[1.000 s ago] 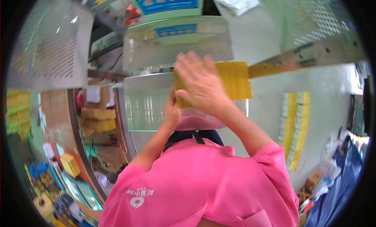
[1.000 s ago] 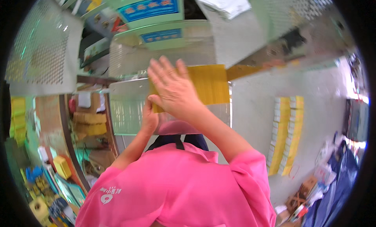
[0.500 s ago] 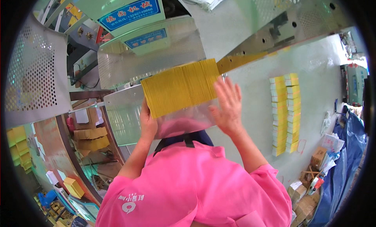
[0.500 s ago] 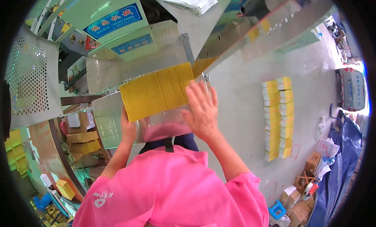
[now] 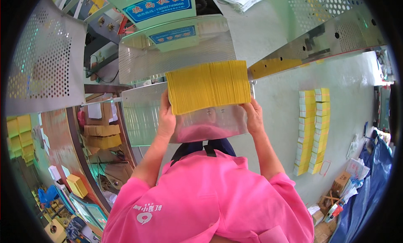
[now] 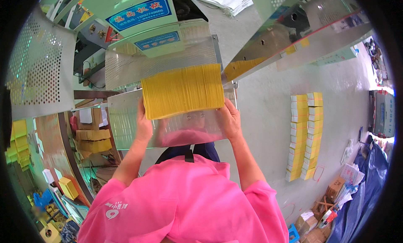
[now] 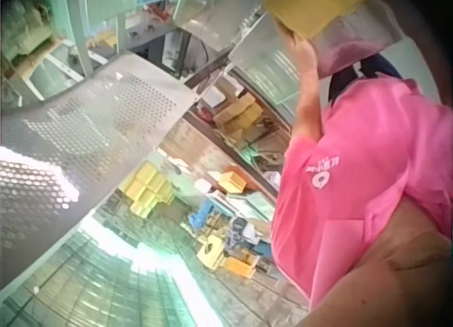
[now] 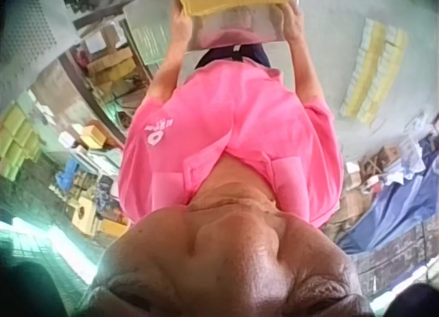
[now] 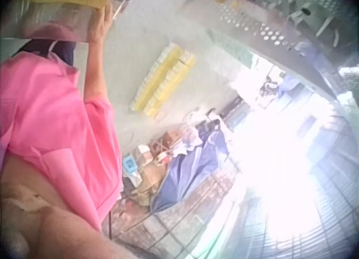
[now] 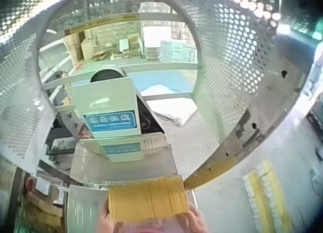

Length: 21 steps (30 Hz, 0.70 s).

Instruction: Weighing stacks of yellow paper, aligning them, and using a semi-automatic banding machine to apply a red plastic band for packaging.

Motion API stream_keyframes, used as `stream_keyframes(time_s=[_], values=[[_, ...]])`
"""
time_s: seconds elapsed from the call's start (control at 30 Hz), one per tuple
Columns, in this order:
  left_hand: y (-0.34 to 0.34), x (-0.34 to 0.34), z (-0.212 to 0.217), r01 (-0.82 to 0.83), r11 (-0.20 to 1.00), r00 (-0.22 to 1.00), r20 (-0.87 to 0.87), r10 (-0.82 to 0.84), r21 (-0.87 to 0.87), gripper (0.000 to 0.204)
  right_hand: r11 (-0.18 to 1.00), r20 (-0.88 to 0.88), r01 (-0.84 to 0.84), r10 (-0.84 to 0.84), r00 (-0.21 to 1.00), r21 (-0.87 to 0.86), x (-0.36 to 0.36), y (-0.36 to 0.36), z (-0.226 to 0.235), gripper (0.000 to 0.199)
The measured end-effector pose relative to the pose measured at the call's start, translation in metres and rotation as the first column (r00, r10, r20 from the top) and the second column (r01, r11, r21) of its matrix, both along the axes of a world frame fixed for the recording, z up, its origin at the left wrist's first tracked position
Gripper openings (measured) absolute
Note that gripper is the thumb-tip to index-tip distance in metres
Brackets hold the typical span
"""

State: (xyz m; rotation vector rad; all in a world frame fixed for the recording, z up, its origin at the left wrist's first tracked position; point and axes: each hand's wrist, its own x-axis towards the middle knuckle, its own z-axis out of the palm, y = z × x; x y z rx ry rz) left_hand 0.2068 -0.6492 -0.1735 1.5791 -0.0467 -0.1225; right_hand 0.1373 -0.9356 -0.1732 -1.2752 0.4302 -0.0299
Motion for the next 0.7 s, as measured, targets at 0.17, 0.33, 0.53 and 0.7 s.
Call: stream_keyframes(time_s=[0.17,0.33,0.53,0.7], values=[[0.016,0.016,0.08,0.126,0.972,0.987,-0.121,-0.103,0.197,0.05,0.945,-0.059,-0.087,0.072,0.996,-0.316,0.007,0.003,0.051,0.028],[0.041,0.011,0.03,0.187,0.949,0.824,-0.567,-0.011,0.253,0.065,0.879,-0.19,-0.167,0.089,0.978,-0.447,0.017,0.006,0.017,0.027],[0.042,0.002,0.026,0.133,0.972,0.815,-0.58,0.006,0.196,0.071,0.953,-0.191,-0.119,0.066,0.979,-0.279,0.003,0.0,0.002,0.029],[0.058,-0.005,-0.004,0.028,0.993,0.824,-0.565,0.043,0.116,0.064,0.921,0.057,0.045,-0.025,0.998,-0.386,-0.003,0.003,-0.041,0.025]])
